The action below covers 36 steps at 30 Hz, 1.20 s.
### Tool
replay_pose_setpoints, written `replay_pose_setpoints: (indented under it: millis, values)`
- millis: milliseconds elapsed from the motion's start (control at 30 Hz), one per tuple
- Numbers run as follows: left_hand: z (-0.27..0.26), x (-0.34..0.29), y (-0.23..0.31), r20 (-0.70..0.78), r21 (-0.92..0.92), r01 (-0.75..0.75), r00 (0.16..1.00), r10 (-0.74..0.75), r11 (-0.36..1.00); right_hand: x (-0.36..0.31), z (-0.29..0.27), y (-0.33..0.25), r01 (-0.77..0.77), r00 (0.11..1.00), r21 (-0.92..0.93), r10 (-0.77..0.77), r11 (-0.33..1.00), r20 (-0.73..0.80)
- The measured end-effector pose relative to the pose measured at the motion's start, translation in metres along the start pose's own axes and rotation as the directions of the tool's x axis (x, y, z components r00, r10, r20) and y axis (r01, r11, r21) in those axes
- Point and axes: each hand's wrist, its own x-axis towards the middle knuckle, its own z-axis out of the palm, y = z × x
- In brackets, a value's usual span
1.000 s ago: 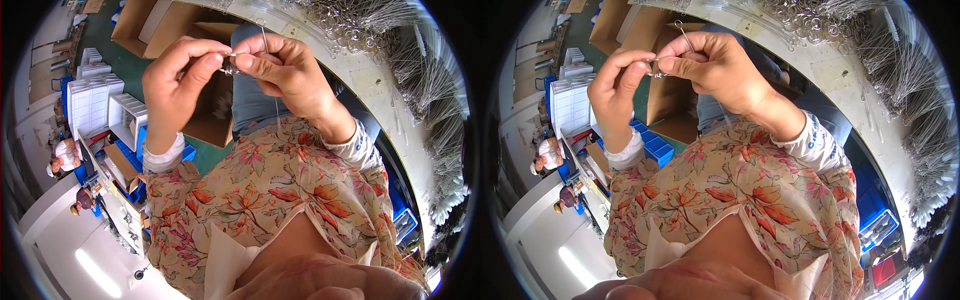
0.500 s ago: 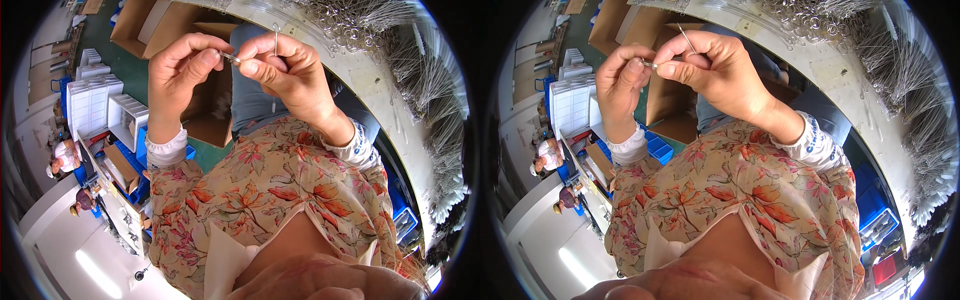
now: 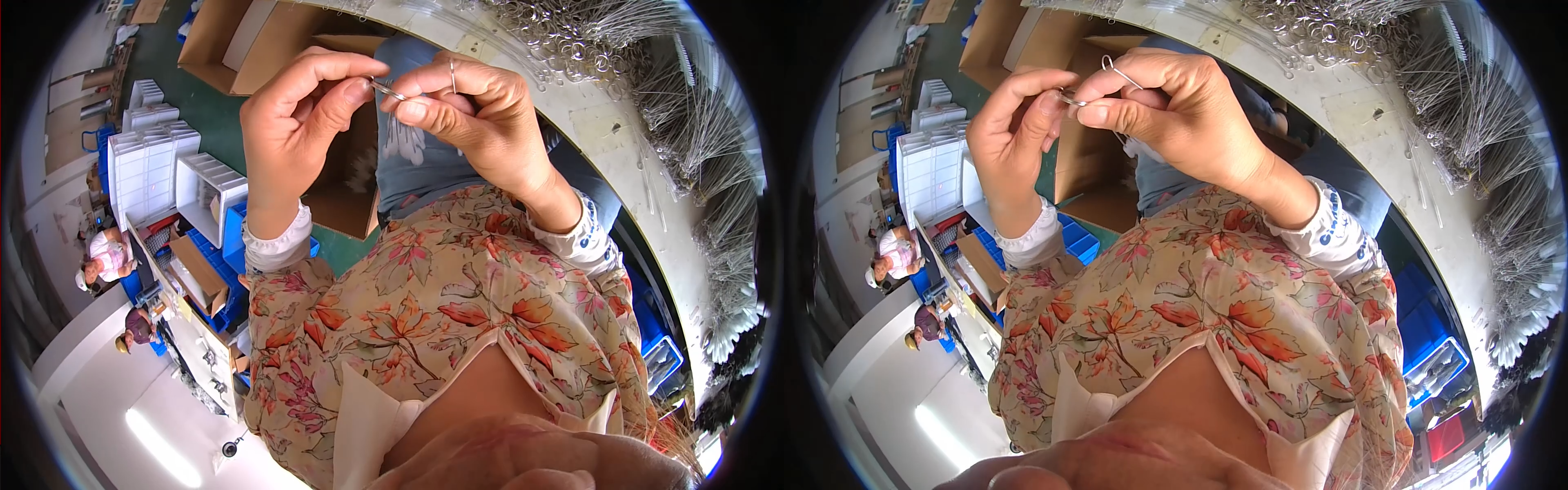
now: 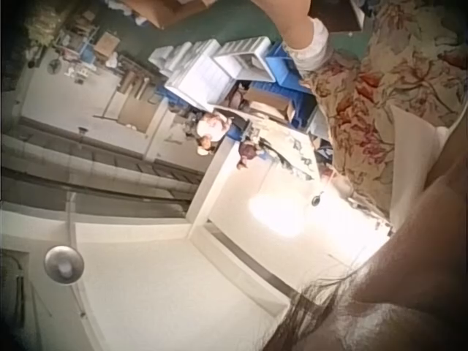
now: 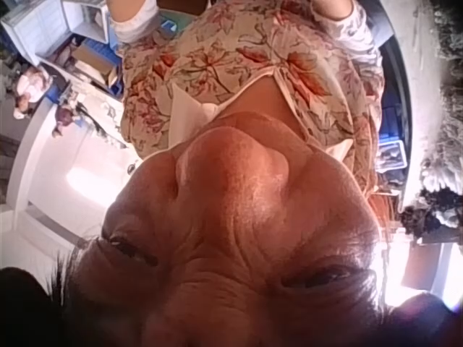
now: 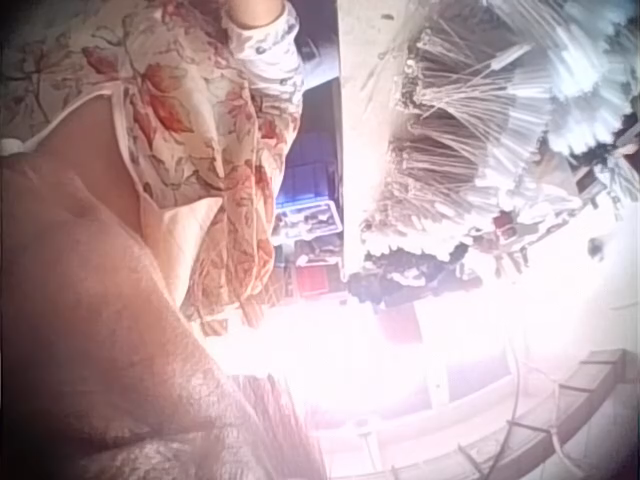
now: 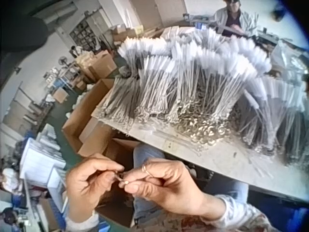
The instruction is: Assembling bundles of small white brushes onto metal rings on a factory floor.
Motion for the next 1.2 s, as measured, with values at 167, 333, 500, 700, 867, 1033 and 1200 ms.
replay_pose_setpoints:
  millis: [167, 333, 500, 700, 867, 1033, 1200]
  values:
    - [-0.005, 0.000, -0.018, 0.075, -0.264, 0.012, 0.997, 0.008, 0.965, 0.001, 0.003, 0.000, -0.018, 0.998, 0.118, 0.011, 0.993, 0.060]
    - [0.010, 0.003, -0.018, -0.112, 0.120, -0.258, 0.956, 0.271, 0.959, 0.000, -0.002, -0.008, -0.108, 0.994, 0.026, 0.107, 0.994, 0.027]
    - [0.013, 0.008, -0.019, -0.042, 0.473, -0.469, 0.834, 0.550, 0.746, 0.000, -0.004, 0.004, -0.048, 0.998, 0.012, 0.048, 0.999, -0.038]
    - [0.007, 0.001, -0.011, 0.014, -0.212, -0.069, 0.997, 0.073, 0.975, 0.000, -0.002, 0.015, 0.015, 0.999, 0.236, -0.022, 0.972, 0.027]
    - [0.007, 0.000, -0.017, 0.014, -0.244, -0.052, 0.998, 0.058, 0.968, -0.002, -0.005, 0.010, -0.118, 0.989, 0.323, 0.081, 0.939, 0.123]
    - [0.022, -0.001, -0.027, -0.123, -0.235, -0.170, 0.982, 0.145, 0.957, 0.000, 0.007, -0.007, 0.046, 0.998, 0.081, -0.043, 0.996, -0.040]
    - [0.033, 0.000, -0.028, -0.291, -0.196, -0.236, 0.941, 0.173, 0.952, 0.008, -0.014, -0.004, 0.329, 0.926, -0.549, -0.376, 0.768, 0.029]
